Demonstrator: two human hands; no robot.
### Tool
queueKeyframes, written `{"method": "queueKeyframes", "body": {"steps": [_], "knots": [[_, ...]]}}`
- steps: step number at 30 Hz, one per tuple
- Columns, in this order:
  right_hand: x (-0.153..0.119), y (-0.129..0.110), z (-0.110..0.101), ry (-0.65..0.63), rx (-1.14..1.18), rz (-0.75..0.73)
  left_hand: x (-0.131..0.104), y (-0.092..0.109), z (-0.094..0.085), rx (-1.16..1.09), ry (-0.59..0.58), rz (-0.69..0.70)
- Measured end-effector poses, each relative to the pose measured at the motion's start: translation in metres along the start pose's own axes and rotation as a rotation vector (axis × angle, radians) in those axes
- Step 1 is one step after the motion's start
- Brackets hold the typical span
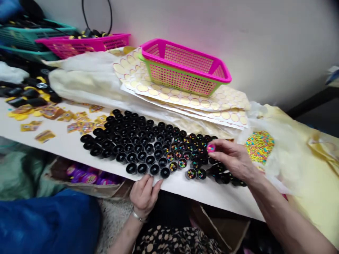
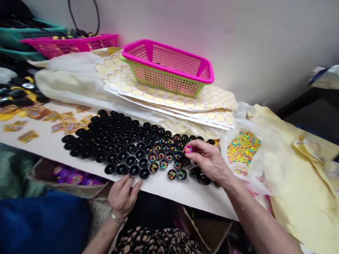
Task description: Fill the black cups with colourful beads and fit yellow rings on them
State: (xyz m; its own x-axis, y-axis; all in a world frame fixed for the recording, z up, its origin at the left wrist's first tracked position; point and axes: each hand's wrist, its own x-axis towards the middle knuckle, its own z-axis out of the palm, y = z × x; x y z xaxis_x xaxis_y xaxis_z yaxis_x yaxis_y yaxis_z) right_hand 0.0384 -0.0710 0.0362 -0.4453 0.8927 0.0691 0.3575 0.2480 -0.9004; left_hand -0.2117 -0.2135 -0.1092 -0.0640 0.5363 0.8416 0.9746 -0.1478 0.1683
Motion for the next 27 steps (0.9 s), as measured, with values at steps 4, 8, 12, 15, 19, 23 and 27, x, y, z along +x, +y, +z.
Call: {"method": "queueKeyframes", "body": {"steps": [4, 8, 12, 15, 19, 23, 27], "knots": [[0.033, -0.013, 0.056, -0.225, -0.257, -0.266, -0.005, 0.000, -0.001, -0.019, 0.005, -0.019], [0.059, -0.015, 0.081, -0.322, -0.654, -0.378, -0.005, 0.001, -0.001, -0.041, -0.004, -0.035], [0.068, -0.022, 0.091, -0.390, -0.939, -0.474, -0.004, 0.001, -0.003, -0.052, -0.017, -0.041], [0.069, -0.025, 0.097, -0.409, -1.065, -0.538, -0.003, 0.001, -0.003, -0.066, -0.017, -0.045], [0.070, -0.026, 0.103, -0.405, -1.105, -0.549, -0.003, 0.001, -0.004, -0.089, -0.014, -0.051], [0.072, -0.023, 0.097, -0.386, -0.956, -0.474, -0.004, 0.000, -0.003, -0.108, -0.012, -0.050], [0.072, -0.018, 0.080, -0.312, -0.486, -0.313, -0.004, 0.000, -0.002, -0.105, -0.001, -0.039]]}}
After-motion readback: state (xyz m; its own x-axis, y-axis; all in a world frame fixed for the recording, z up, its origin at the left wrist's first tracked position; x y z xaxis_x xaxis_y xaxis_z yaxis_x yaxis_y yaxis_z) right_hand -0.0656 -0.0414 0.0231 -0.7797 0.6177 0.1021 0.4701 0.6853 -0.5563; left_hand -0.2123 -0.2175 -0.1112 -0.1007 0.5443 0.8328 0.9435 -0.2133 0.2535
